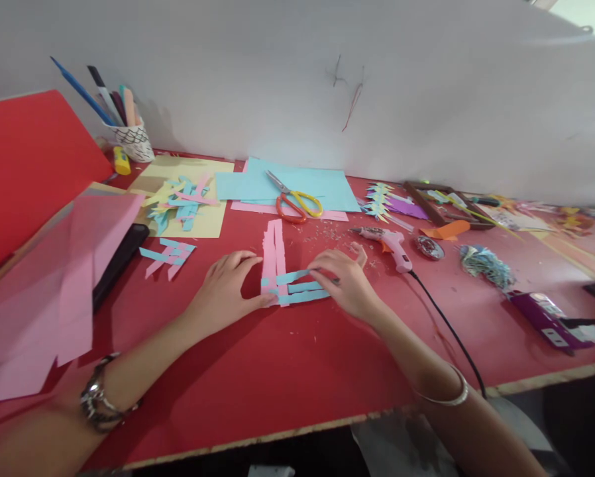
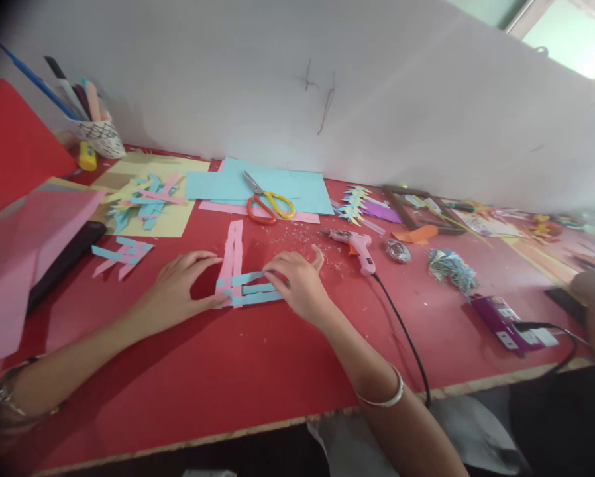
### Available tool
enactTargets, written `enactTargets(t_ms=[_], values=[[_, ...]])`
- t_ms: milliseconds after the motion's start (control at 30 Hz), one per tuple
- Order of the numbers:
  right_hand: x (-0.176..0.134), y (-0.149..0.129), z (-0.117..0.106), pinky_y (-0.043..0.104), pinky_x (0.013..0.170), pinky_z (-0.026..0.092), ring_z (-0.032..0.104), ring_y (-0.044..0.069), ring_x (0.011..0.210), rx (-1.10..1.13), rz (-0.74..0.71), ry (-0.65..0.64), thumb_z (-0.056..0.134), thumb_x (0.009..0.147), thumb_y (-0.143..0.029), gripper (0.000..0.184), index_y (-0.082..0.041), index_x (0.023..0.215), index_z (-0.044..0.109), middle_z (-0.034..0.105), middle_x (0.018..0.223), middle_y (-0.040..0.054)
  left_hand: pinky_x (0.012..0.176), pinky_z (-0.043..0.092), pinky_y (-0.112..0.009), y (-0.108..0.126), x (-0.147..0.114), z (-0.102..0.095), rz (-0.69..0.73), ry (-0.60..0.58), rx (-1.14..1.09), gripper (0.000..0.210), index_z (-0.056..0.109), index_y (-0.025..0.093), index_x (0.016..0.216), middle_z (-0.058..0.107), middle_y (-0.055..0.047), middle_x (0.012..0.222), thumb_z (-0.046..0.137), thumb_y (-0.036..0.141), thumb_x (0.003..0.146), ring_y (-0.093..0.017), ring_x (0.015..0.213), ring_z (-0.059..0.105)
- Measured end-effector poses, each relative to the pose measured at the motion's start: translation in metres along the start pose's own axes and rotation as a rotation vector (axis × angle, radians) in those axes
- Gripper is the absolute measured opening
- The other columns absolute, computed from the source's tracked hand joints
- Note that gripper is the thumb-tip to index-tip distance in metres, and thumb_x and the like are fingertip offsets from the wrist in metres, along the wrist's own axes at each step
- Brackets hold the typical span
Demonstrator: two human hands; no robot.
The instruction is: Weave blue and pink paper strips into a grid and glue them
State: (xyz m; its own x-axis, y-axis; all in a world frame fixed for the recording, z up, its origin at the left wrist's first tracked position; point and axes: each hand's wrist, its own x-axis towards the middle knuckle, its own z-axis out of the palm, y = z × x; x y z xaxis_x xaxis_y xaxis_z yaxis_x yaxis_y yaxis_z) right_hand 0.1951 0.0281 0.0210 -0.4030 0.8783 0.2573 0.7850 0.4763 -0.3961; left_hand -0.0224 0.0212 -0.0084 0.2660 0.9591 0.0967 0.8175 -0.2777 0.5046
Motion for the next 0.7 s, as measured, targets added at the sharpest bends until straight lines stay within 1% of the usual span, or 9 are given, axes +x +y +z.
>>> enactTargets(t_ms=[67,133,233,333,433,533,633,700], values=[[-0.001,-0.002,-0.001,0.049,0.097,0.006,0.059,0.017,0.086,0.004,0.014,0.045,0.045,0.085,-0.025,0.019,-0.024,0.077,0.062,0.066,0.084,-0.0015,0.098,0.032,-0.046,0.000,0.000,-0.001,-0.036,0.036,-0.079,0.060,0.054,0.017,0.110,0.053,-0.012,0.121,0.050,0.058,0.067,-0.030,0.115,0.044],[-0.001,-0.004,-0.002,0.047,0.096,0.010,0.059,0.017,0.085,0.010,0.024,0.076,0.044,0.085,-0.025,0.020,-0.024,0.076,0.062,0.067,0.082,-0.0012,0.095,0.035,-0.045,0.002,0.000,-0.004,-0.073,0.046,-0.203,0.055,0.058,0.019,0.104,0.058,-0.010,0.115,0.050,0.058,0.066,-0.030,0.111,0.048],[-0.002,-0.007,-0.002,0.044,0.095,0.012,0.059,0.017,0.082,0.031,0.012,0.113,0.045,0.085,-0.025,0.021,-0.024,0.075,0.063,0.067,0.080,-0.0008,0.084,0.044,-0.040,0.009,-0.001,-0.009,-0.080,-0.008,-0.458,0.049,0.061,0.020,0.100,0.066,-0.008,0.103,0.052,0.054,0.067,-0.029,0.099,0.056],[-0.003,-0.011,-0.002,0.043,0.095,0.010,0.059,0.015,0.081,0.046,-0.012,0.097,0.045,0.085,-0.025,0.020,-0.025,0.076,0.063,0.067,0.080,-0.0022,0.071,0.048,-0.032,0.017,-0.004,-0.012,-0.070,-0.048,-0.611,0.038,0.066,0.019,0.084,0.070,-0.005,0.085,0.054,0.050,0.066,-0.025,0.081,0.062],[-0.004,-0.013,-0.002,0.042,0.093,0.012,0.059,0.014,0.079,0.026,-0.019,0.050,0.045,0.086,-0.026,0.021,-0.025,0.077,0.063,0.066,0.078,-0.0032,0.060,0.046,-0.028,0.020,-0.006,-0.013,-0.096,0.001,-0.629,0.030,0.066,0.019,0.066,0.068,-0.003,0.068,0.055,0.047,0.065,-0.021,0.065,0.060],[-0.004,-0.012,-0.002,0.041,0.092,0.015,0.058,0.013,0.076,-0.031,-0.008,0.034,0.044,0.087,-0.028,0.021,-0.026,0.077,0.062,0.066,0.074,-0.0038,0.052,0.042,-0.025,0.020,-0.006,-0.013,-0.131,0.075,-0.616,0.029,0.064,0.019,0.062,0.063,-0.001,0.059,0.055,0.047,0.063,-0.018,0.056,0.055],[-0.002,-0.007,-0.002,0.040,0.092,0.018,0.057,0.013,0.072,-0.043,-0.019,0.074,0.043,0.086,-0.028,0.023,-0.024,0.073,0.061,0.064,0.071,-0.0034,0.046,0.036,-0.024,0.017,-0.003,-0.014,-0.158,0.096,-0.589,0.030,0.062,0.019,0.060,0.055,0.001,0.053,0.055,0.048,0.062,-0.015,0.051,0.048],[0.000,-0.002,-0.003,0.039,0.089,0.025,0.056,0.014,0.071,-0.017,-0.045,0.139,0.043,0.086,-0.028,0.023,-0.023,0.072,0.061,0.064,0.070,-0.0018,0.042,0.030,-0.023,0.013,0.000,-0.016,-0.202,0.156,-0.548,0.030,0.055,0.019,0.052,0.045,0.003,0.046,0.055,0.048,0.060,-0.013,0.046,0.041]])
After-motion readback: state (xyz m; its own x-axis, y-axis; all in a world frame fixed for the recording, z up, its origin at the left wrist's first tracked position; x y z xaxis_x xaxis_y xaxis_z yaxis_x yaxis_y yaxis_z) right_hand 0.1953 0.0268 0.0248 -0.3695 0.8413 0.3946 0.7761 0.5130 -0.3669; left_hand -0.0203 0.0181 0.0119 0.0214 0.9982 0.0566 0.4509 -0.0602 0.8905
